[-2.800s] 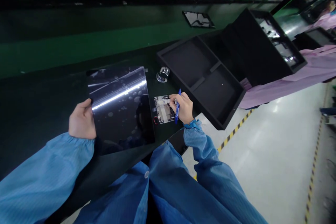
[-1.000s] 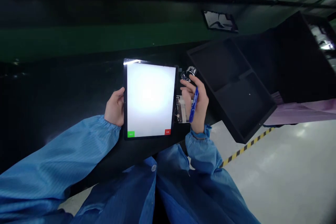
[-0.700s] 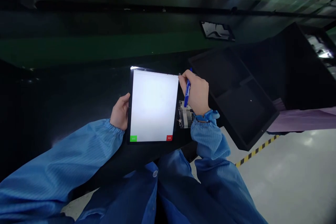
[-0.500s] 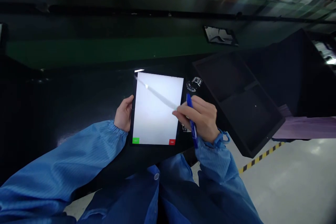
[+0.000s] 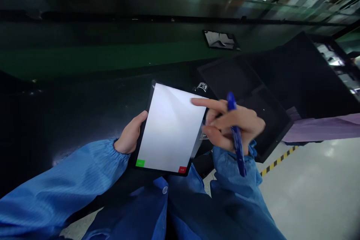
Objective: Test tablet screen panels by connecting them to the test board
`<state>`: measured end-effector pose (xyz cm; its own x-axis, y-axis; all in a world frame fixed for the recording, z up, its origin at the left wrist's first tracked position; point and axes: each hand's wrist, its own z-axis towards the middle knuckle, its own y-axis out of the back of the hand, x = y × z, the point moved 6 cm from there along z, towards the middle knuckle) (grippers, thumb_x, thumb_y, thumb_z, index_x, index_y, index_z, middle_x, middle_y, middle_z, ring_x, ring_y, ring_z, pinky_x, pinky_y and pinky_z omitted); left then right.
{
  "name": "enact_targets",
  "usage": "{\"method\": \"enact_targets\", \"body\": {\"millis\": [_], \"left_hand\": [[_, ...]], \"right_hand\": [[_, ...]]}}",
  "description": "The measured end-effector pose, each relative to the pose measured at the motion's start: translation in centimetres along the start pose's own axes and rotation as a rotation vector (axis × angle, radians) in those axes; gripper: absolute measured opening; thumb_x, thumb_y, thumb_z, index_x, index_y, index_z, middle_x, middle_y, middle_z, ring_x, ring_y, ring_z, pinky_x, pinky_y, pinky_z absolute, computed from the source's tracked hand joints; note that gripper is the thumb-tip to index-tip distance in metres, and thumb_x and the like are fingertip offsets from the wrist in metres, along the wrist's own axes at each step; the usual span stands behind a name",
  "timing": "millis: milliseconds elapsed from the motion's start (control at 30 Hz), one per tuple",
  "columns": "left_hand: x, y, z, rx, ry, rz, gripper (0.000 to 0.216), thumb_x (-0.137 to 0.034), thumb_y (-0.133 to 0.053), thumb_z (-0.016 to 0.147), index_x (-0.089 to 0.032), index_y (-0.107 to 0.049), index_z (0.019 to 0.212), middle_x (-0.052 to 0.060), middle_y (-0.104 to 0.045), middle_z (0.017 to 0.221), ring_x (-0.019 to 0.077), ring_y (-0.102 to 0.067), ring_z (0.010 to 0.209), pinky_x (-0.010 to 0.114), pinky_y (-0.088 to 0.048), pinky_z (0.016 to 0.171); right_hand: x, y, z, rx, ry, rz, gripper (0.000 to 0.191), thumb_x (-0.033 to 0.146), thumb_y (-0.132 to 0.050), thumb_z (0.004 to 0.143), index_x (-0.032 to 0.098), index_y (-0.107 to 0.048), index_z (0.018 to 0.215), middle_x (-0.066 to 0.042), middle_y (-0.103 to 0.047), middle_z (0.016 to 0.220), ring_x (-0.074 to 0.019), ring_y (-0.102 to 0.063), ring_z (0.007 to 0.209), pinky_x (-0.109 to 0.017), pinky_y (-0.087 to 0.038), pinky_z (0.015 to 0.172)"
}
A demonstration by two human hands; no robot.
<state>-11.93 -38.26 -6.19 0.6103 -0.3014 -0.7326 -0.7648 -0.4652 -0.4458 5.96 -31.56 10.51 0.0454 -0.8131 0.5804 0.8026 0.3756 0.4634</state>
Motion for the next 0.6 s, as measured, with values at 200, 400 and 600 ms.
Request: {"method": "enact_targets", "body": {"millis": [200, 400, 600], "left_hand": [[-0.1, -0.4, -0.4, 0.065, -0.025, 0.115, 0.037, -0.051, -0.071, 0.084, -0.017, -0.080, 0.095, 0.006, -0.080, 0.094, 0.0279, -0.076, 0.090, 0.030, -0.061, 0.076], [-0.8, 0.1, 0.0, 0.026, -0.020, 0.094, 0.032, -0.048, -0.071, 0.084, -0.018, -0.078, 0.093, 0.006, -0.080, 0.092, 0.0285, -0.076, 0.092, 0.031, -0.061, 0.077], [-1.4, -0.2, -0.3, -0.062, 0.083, -0.028, 0.026, -0.040, -0.064, 0.089, -0.018, -0.076, 0.096, 0.004, -0.079, 0.081, 0.0258, -0.077, 0.081, 0.031, -0.063, 0.071]], "right_hand": [[-3.9, -1.2, 2.8, -0.126, -0.347, 0.185, 0.026, 0.046, -0.071, 0.089, 0.026, -0.056, 0.082, 0.000, -0.072, 0.091, -0.0172, -0.073, 0.083, -0.035, -0.064, 0.080], [-7.4, 0.6, -0.9, 0.044, -0.294, 0.161, 0.069, 0.042, -0.086, 0.074, 0.036, -0.048, 0.131, -0.003, -0.061, 0.136, -0.0267, -0.063, 0.127, -0.046, -0.051, 0.114], [-10.7, 0.0, -1.7, -0.055, -0.399, 0.070, 0.084, 0.070, -0.075, 0.072, 0.033, -0.045, 0.141, -0.006, -0.065, 0.132, -0.0314, -0.065, 0.123, -0.054, -0.052, 0.109]]}}
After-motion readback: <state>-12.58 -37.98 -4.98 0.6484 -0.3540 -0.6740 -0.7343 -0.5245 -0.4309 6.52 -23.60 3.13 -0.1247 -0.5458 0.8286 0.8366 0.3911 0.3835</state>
